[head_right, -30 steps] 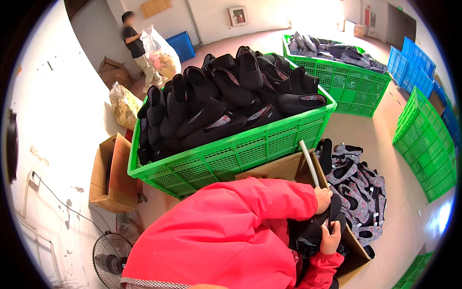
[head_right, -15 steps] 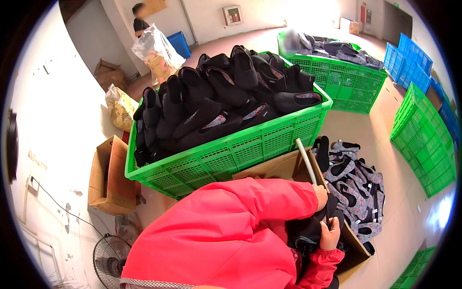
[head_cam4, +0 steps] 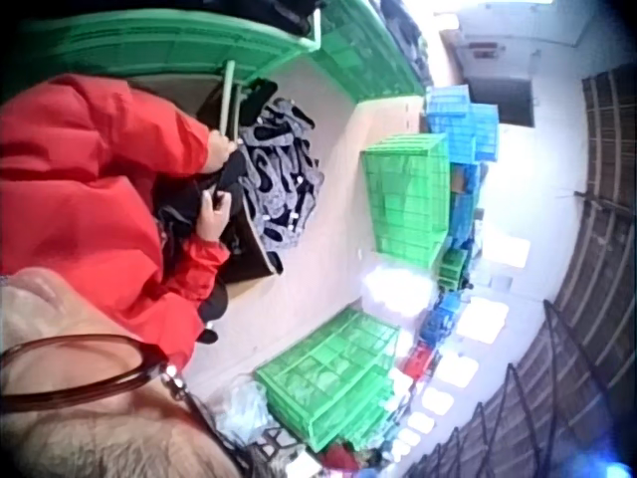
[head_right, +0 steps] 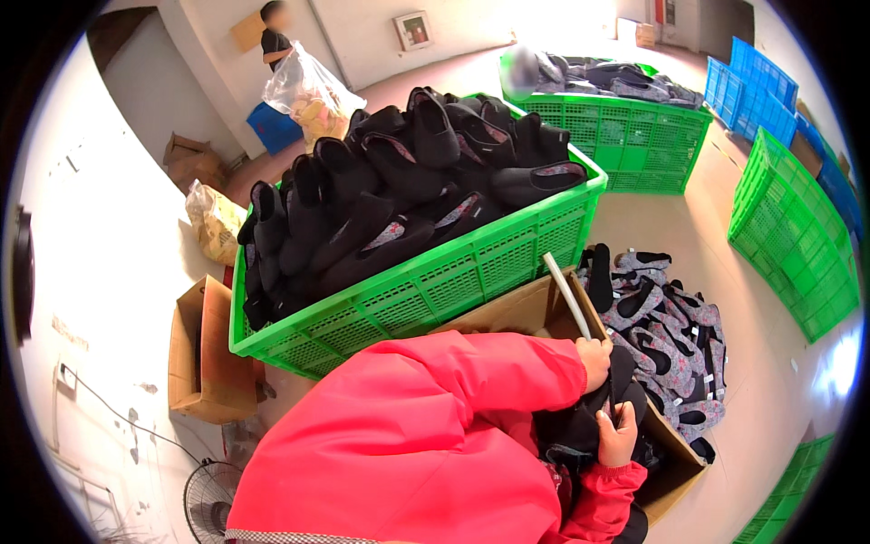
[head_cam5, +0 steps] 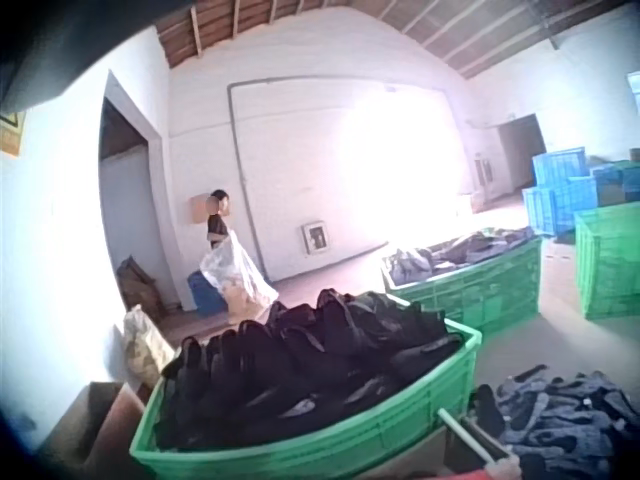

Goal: The person sits on the floor and sews the sole onto slipper uppers using a needle and thread. They repeatedly pick up a slipper from a cardboard box, stitch the sole to the upper, and place the finished slipper into a green crate.

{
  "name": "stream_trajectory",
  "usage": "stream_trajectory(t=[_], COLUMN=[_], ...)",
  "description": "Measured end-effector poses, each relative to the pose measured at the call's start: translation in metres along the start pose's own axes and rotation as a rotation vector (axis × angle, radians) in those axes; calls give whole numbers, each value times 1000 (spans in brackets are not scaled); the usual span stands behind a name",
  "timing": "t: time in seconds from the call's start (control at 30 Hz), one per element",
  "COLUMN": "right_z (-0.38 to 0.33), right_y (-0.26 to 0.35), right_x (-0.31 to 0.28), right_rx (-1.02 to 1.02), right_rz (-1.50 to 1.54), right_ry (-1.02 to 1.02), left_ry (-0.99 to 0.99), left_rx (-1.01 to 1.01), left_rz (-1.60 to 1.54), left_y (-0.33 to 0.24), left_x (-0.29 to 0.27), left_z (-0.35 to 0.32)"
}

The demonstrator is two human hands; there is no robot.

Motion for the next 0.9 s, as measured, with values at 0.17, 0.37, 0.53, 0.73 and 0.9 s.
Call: stream_trajectory(t=[0.17,0.37,0.53,0.73,0.9], right_z=[-1,-8,-13,-15,-16], right_y=[4,-3,-4,2,-7], right_x=[-1,-10,-15,-17,-18], right_rx=[25,66,68,74,93], right_rz=[10,39,24,46,71], right_ry=[-17,-35,-50,-96,-101], left_ry=[-37,-16,-33,-37,33], left_rx=[-22,14,32,106,130], left_rz=[26,4,-2,-11,8], left_y=[-5,-16,-20,-27,-26], left_x=[18,29,23,-1,-11], left_z=[3,7,3,-3,-3])
Point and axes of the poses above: each hand's wrist, its own z-axis towards the middle knuckle, its own x-axis out of the palm, y = z × x, the point moved 3 cm from there along z, towards the middle knuckle, and after that the axes turned 5 degrees about -x, right-handed, at the moved point
